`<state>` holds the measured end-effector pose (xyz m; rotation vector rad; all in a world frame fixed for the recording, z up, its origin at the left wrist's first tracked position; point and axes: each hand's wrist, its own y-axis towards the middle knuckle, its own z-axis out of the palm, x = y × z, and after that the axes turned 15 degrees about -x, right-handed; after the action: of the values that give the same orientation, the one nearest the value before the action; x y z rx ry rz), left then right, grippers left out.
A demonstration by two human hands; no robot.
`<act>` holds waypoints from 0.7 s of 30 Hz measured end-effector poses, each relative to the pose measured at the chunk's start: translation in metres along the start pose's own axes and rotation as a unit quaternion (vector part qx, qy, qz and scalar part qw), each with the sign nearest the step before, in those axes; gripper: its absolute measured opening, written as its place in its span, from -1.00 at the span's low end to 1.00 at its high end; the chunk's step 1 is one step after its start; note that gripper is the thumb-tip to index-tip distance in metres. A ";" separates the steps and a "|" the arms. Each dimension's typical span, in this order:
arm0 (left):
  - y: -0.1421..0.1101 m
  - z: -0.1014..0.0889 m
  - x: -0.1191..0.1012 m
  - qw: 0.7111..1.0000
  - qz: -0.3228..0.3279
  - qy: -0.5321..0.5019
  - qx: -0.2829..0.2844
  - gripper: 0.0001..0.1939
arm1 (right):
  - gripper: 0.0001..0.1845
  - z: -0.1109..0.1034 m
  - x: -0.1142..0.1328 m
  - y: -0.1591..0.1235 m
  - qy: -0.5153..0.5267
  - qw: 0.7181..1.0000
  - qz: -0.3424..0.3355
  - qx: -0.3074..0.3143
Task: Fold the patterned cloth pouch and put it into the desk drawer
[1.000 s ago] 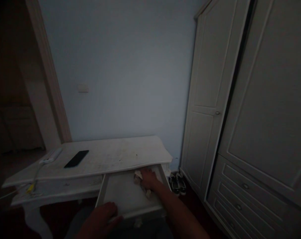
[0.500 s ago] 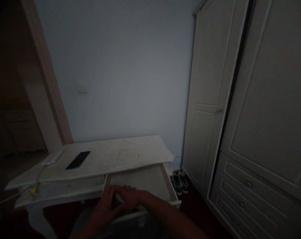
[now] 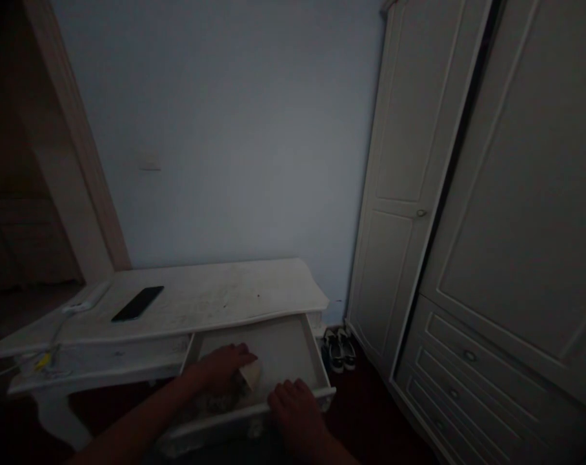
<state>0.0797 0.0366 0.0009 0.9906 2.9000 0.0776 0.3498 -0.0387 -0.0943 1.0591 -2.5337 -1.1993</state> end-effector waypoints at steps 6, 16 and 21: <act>0.040 0.010 -0.042 0.997 0.069 -0.014 -0.027 -0.46 | -0.76 -0.003 0.006 0.005 0.020 1.000 0.016 -0.018; 0.067 0.027 -0.067 0.973 0.208 -0.088 -0.047 -0.62 | -0.76 0.015 0.020 -0.010 0.003 0.995 0.056 -0.087; 0.030 0.015 -0.023 0.971 0.215 -0.091 -0.059 -0.21 | -0.72 0.007 0.025 -0.006 -0.011 0.997 0.073 -0.023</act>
<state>0.1177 0.0464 -0.0107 1.4947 2.4402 0.1715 0.3319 -0.0536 -0.1075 0.8404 -2.5355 -1.2289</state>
